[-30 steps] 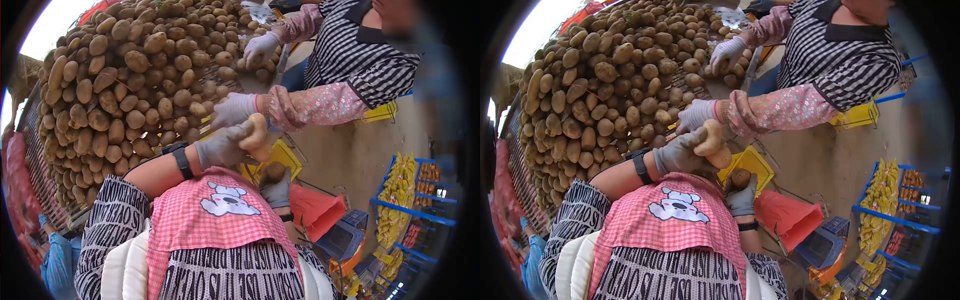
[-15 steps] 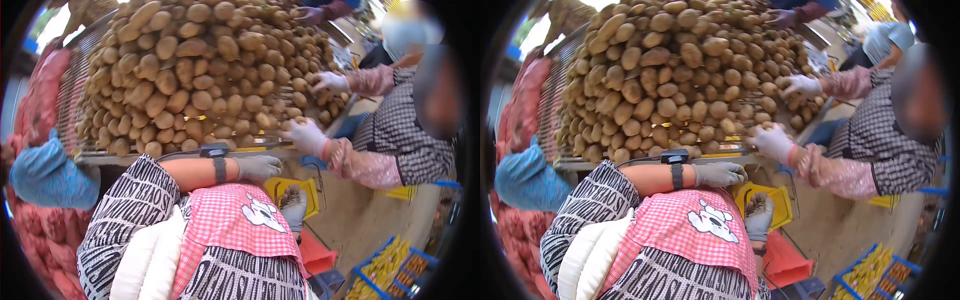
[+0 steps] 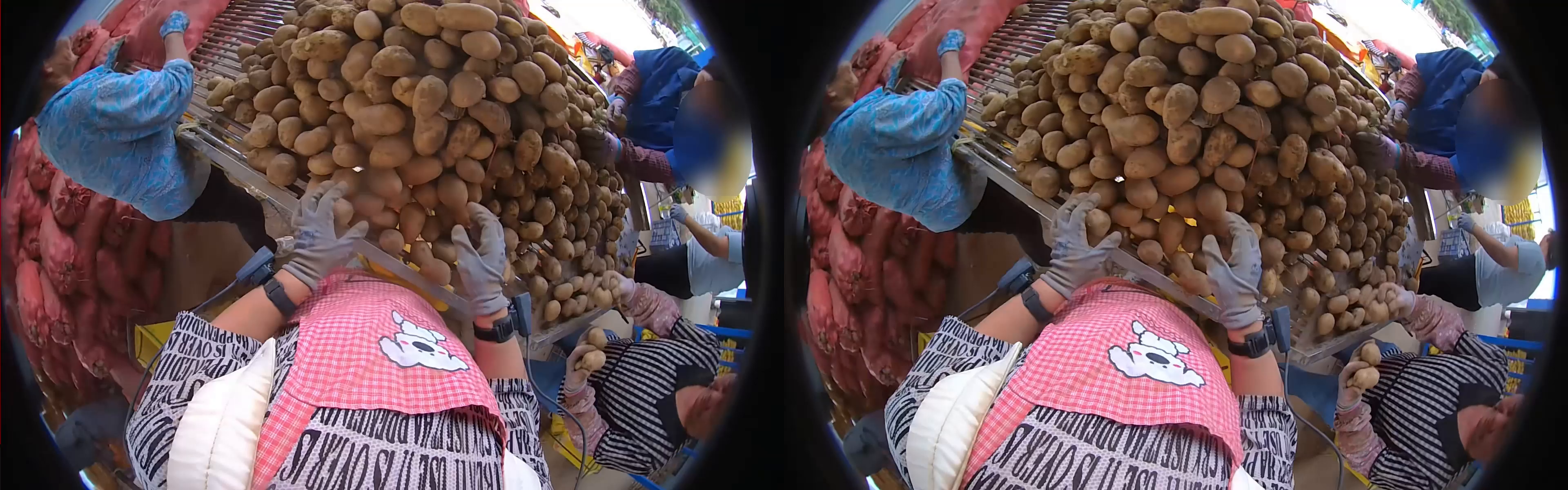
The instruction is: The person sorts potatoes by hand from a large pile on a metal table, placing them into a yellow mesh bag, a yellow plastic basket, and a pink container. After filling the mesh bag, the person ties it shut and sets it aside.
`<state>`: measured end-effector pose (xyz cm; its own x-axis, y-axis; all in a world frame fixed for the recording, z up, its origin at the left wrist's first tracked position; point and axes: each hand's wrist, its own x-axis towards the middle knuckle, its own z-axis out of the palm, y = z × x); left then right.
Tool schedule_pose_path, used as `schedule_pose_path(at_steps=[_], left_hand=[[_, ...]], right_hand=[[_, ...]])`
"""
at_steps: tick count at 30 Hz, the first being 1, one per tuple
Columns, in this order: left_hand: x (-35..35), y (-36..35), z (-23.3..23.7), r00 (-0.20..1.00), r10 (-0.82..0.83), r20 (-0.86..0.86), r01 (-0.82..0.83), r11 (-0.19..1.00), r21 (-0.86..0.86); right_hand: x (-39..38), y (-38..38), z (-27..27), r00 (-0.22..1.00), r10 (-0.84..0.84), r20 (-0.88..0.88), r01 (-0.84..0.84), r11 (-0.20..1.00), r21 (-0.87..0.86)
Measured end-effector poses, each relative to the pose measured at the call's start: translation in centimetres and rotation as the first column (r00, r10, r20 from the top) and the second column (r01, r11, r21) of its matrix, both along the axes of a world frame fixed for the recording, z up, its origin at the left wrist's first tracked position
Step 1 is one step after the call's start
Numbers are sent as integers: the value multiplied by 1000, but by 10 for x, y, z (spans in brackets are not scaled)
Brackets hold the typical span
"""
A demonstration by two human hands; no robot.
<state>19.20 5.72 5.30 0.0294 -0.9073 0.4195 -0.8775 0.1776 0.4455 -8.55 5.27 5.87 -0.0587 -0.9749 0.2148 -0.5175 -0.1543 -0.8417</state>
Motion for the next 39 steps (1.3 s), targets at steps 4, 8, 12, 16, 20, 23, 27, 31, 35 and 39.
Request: schedule_pose_path(at_steps=[4, 8, 12, 16, 20, 23, 27, 31, 35, 39], left_hand=[[17, -12, -25, 1000, 3, -17, 3, 934, 357], [27, -16, -21, 791, 97, -604, 221, 875, 430], [29, -23, 12, -84, 361, -929, 599, 763, 243], [18, -49, 5, -325, 439, -838, 625, 765, 158], [-2, -68, 20, 583, 127, -802, 404, 811, 422], [-29, -80, 28, 951, -119, -285, 264, 792, 551], [-39, -95, 42, 977, -78, -198, 192, 718, 669], [-29, -107, 59, 947, 21, -321, 241, 616, 750], [-29, -103, 27, 912, 117, -393, 246, 612, 752], [-38, -96, 46, 956, 153, -251, 99, 636, 765]], right_hand=[[28, -52, -2, 921, 39, -389, -96, 987, -130], [37, -66, -27, 793, 15, -609, -114, 986, -125], [36, -60, -8, 769, 89, -633, -106, 994, 12], [22, -70, -17, 782, 125, -610, -130, 991, 35], [22, -55, -10, 795, 125, -593, -94, 992, 82], [28, -48, -6, 817, 95, -569, -42, 994, 105], [23, -49, -8, 820, 113, -562, -77, 993, 88], [15, -47, -16, 846, 155, -509, -104, 986, 127], [10, -35, -27, 880, -22, 475, -167, 920, 354], [11, -26, -22, 104, -371, 923, -581, 731, 359]])
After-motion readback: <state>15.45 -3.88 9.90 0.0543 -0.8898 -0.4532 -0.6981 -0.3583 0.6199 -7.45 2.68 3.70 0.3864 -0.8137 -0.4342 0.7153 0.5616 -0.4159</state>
